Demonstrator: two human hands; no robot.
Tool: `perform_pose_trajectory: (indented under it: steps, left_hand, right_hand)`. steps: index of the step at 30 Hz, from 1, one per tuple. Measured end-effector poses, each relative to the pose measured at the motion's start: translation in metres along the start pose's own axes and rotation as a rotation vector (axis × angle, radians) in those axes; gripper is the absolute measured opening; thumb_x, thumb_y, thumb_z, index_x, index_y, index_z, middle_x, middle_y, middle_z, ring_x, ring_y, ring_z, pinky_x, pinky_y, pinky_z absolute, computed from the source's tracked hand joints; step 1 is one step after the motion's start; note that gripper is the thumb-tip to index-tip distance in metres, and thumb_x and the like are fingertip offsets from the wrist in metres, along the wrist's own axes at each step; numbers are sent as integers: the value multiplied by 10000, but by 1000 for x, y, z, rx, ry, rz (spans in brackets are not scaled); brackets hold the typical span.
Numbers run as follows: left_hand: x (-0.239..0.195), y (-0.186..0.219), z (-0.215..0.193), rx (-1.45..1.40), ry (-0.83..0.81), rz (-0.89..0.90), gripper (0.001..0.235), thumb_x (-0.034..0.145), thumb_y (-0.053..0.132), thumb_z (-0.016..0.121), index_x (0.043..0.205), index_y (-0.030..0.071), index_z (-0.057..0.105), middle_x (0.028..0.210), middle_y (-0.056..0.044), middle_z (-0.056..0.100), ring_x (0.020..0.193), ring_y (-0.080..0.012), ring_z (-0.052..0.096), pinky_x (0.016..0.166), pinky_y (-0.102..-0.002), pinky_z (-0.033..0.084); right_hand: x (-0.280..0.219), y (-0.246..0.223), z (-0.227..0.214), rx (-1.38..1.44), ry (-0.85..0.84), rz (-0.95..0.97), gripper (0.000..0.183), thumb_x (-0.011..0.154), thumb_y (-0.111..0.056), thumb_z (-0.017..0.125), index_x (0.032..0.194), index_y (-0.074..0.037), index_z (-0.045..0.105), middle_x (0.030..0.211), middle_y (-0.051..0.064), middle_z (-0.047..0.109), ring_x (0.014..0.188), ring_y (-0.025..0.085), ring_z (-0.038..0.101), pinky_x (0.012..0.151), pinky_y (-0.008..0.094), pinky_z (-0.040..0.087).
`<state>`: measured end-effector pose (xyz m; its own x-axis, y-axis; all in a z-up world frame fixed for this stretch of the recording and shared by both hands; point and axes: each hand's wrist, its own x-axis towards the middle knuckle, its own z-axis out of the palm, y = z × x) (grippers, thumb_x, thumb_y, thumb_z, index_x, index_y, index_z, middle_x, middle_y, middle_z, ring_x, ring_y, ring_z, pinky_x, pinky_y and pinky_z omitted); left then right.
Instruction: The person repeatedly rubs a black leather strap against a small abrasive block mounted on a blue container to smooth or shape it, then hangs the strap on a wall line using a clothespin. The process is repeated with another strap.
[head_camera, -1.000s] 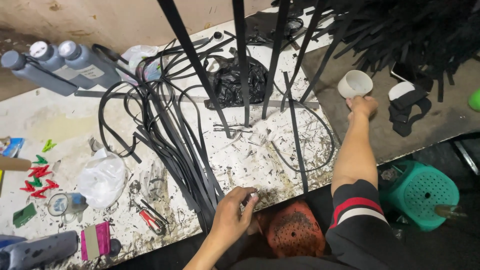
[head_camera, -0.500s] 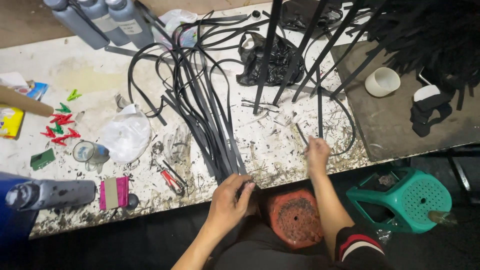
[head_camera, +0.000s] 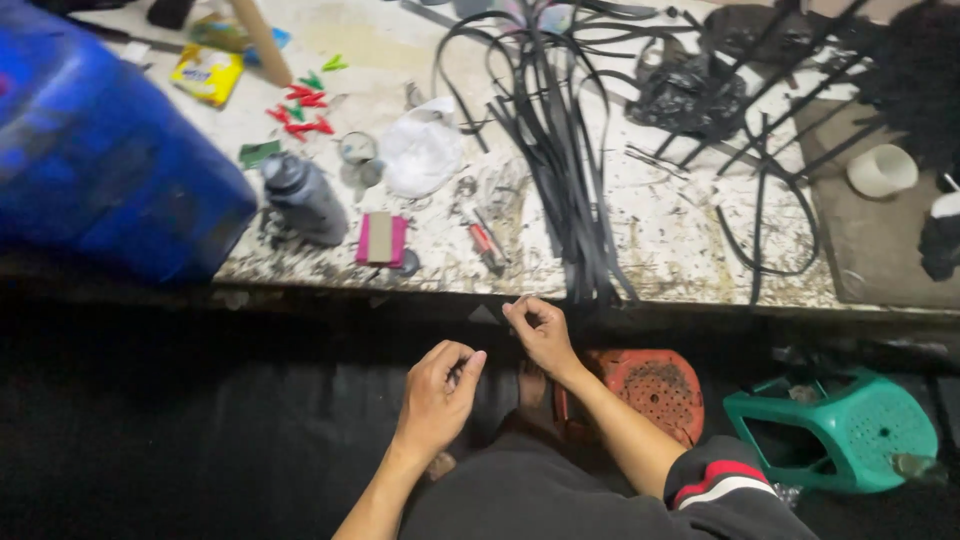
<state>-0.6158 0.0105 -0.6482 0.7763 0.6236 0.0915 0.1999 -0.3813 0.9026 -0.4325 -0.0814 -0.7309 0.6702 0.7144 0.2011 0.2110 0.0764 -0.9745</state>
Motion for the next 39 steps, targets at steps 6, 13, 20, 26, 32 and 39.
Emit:
perform_pose_trajectory:
  steps: [6,13,20,26,32,39]
  left_hand:
    - [-66,-44,-66,30,202,-75,360,982,254,648,673,104,542,638,19,539,578,-133,492,571,-321,411]
    - [-89,-84,-123,54,421,-124,276,1000,265,620,765,121,624,727,9,610,534,-123,506,534,-302,425]
    - [-76,-147,-195,22,641,-197,152,1017,142,603,1019,83,743,741,-95,735,864,-349,749,834,-430,563]
    - [-45,-210,-290,18,706,-345,138,1001,158,609,1029,120,739,743,-50,779,888,-312,766,823,-429,591]
    - [-30,-227,-398,2,825,-391,127,993,164,624,963,113,737,697,-43,781,716,-240,767,678,-359,595]
    - [-15,-299,-491,-1,827,-356,121,972,182,661,907,123,744,654,-37,772,632,-224,759,551,-314,567]
  right_hand:
    - [-14,-22,102,6,-238,-36,351,1005,-114,664,672,-121,553,696,-4,565,630,69,507,613,240,417]
    - [10,-21,190,-14,-425,-107,321,1010,-132,660,700,-110,578,735,-2,599,682,85,551,656,242,434]
    - [49,8,299,-69,-527,-136,221,977,-112,735,777,-34,683,636,98,679,605,188,617,622,340,506]
    - [101,-1,415,-90,-673,-59,161,993,-131,702,888,-13,735,757,129,758,663,188,689,676,351,572]
    - [152,-15,542,-108,-776,-111,164,1000,-131,698,995,32,712,915,218,762,842,316,750,738,444,595]
    - [198,8,687,-95,-708,-118,94,986,-125,719,966,-35,740,798,110,729,718,169,666,658,338,574]
